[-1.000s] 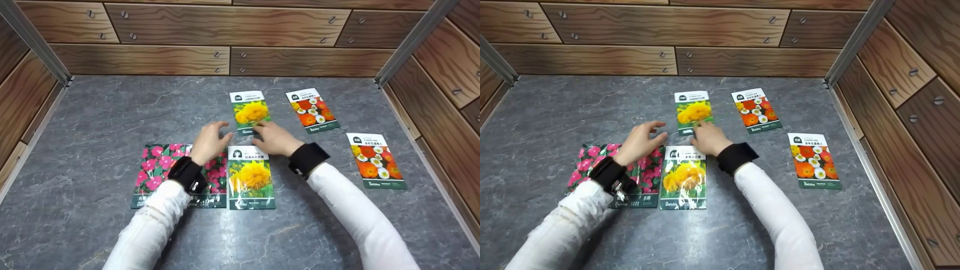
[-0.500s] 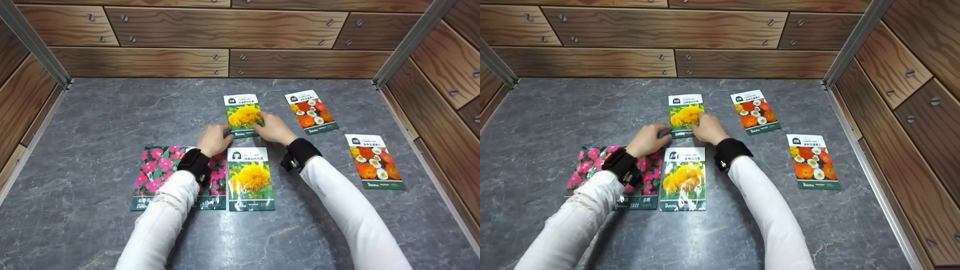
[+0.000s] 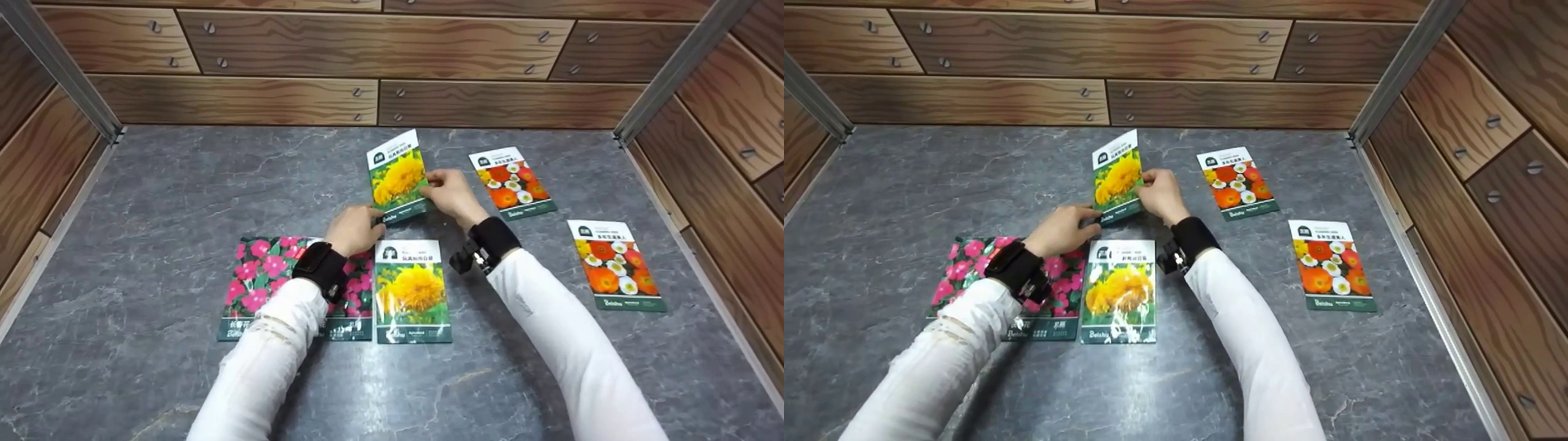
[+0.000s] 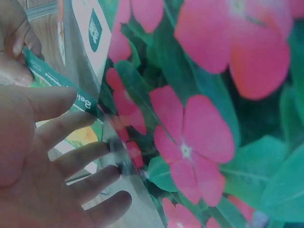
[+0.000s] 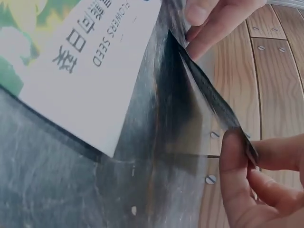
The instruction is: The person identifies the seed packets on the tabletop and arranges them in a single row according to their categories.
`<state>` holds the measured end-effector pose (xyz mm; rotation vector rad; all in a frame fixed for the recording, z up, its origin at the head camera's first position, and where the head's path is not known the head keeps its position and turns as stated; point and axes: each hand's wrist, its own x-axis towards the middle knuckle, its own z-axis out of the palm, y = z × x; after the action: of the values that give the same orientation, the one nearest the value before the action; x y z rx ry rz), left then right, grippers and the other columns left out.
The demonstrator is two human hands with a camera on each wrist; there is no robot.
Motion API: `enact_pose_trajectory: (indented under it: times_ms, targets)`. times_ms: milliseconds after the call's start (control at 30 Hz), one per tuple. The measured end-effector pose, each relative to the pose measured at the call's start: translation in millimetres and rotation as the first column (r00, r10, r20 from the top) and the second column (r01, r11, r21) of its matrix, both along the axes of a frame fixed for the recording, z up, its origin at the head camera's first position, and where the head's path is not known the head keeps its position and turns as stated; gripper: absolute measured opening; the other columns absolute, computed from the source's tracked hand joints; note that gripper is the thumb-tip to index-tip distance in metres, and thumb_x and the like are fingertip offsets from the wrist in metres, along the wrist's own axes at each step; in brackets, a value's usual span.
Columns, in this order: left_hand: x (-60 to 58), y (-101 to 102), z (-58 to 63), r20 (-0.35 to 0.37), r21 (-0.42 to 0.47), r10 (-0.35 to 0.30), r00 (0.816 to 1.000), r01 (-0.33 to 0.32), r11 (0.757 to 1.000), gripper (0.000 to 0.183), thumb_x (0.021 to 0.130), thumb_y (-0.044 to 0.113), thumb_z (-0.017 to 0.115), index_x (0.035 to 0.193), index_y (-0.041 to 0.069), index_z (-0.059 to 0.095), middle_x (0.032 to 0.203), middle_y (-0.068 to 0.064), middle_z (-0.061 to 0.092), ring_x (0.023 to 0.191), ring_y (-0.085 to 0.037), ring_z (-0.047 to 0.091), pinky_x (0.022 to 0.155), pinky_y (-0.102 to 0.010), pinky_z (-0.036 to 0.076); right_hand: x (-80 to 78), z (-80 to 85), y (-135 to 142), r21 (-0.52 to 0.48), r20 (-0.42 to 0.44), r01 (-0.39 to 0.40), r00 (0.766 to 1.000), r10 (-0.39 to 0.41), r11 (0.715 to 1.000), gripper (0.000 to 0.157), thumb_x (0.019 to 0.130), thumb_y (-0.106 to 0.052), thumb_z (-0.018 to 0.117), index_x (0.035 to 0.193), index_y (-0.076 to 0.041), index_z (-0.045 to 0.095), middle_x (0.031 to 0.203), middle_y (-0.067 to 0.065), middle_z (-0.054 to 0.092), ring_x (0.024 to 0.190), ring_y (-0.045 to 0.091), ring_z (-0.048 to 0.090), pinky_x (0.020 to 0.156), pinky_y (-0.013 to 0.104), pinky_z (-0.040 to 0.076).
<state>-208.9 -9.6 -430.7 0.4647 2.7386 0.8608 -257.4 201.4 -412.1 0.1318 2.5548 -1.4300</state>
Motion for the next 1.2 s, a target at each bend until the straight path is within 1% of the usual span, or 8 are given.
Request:
enact_pose_trajectory:
  times_ms: [67,133,233,300,467,633,800,1200]
  targets:
    - [0.1,1,0.3,-0.017,0.047,0.038,0.999,-0.037,0.998,0.044,0.109,0.021,0.057,0.151,0.005,0.056,0.155,-0.02,0.058,0.133,-0.039,0.063,0.118,-0.049,0.049,2.6,2.5,2,-0.008,-0.012,0.01,1.0,-0.01,1.0,0.052,0.103,-0.008,0.061,0.153,0.004,0.05,0.149,0.024,0.059,0.128,0.029,0.06,0.1,0.029,0.054]
    - [1.5,2,1.5,-0.025,0.121,0.091,0.996,-0.087,0.989,0.049,0.109,0.023,0.057,0.153,0.002,0.052,0.141,-0.023,0.067,0.12,-0.038,0.069,0.107,-0.049,0.055,7.4,5.4,4,-0.029,-0.029,0.021,0.999,-0.022,0.999,0.051,0.102,-0.008,0.062,0.151,0.002,0.053,0.14,0.021,0.063,0.113,0.022,0.061,0.085,0.021,0.053]
    - [5.8,4,5.1,-0.004,0.282,0.19,0.982,-0.182,0.942,0.055,0.11,0.025,0.056,0.157,0.001,0.045,0.137,-0.023,0.068,0.106,-0.034,0.071,0.094,-0.045,0.059,19.1,10.2,8,-0.074,-0.07,0.02,0.997,-0.026,0.997,0.047,0.101,-0.007,0.063,0.146,0.002,0.057,0.127,0.016,0.066,0.096,0.011,0.058,0.072,0.013,0.05]
    - [10.8,5,7.6,0.052,0.413,0.252,0.966,-0.25,0.876,0.056,0.11,0.025,0.055,0.159,0.0,0.042,0.138,-0.023,0.067,0.105,-0.032,0.071,0.091,-0.04,0.06,30.0,12.7,11,-0.112,-0.087,0.004,0.996,-0.014,0.994,0.045,0.101,-0.008,0.064,0.145,0.002,0.058,0.122,0.013,0.067,0.089,0.008,0.059,0.068,0.013,0.051]
    - [27.9,7,12.5,0.171,0.653,0.332,0.928,-0.359,0.667,0.052,0.111,0.021,0.053,0.159,0.003,0.042,0.154,-0.021,0.056,0.141,-0.033,0.059,0.117,-0.034,0.052,60.3,17.0,16,-0.208,-0.105,-0.032,0.994,0.01,0.977,0.041,0.101,-0.006,0.064,0.142,0.002,0.057,0.113,0.004,0.067,0.082,0.005,0.061,0.069,0.016,0.055]
    - [44.9,10,11.7,0.155,0.745,0.359,0.92,-0.347,0.569,0.045,0.11,0.016,0.055,0.153,0.005,0.05,0.144,-0.019,0.061,0.136,-0.031,0.061,0.115,-0.033,0.051,84.7,16.1,18,-0.262,-0.151,-0.053,0.988,0.013,0.964,0.04,0.101,-0.001,0.062,0.139,0.007,0.055,0.108,0.0,0.067,0.078,0.001,0.065,0.07,0.017,0.058]
    - [59.6,13,8.3,0.142,0.758,0.356,0.924,-0.333,0.561,0.042,0.108,0.013,0.057,0.149,0.002,0.054,0.134,-0.021,0.066,0.127,-0.032,0.067,0.111,-0.033,0.055,102.8,11.0,25,-0.219,-0.22,-0.095,0.975,0.046,0.971,0.041,0.102,0.001,0.062,0.141,0.008,0.055,0.107,0.005,0.069,0.078,0.0,0.068,0.071,0.019,0.06]
    - [74.3,28,0.4,0.014,0.723,0.312,0.95,-0.225,0.653,0.04,0.108,0.012,0.057,0.145,0.0,0.058,0.128,-0.021,0.071,0.104,-0.03,0.072,0.091,-0.03,0.059,116.7,18.3,47,-0.175,-0.31,-0.059,0.951,0.002,0.983,0.041,0.106,-0.009,0.061,0.146,0.0,0.056,0.109,0.011,0.066,0.082,0.005,0.07,0.078,0.028,0.065]
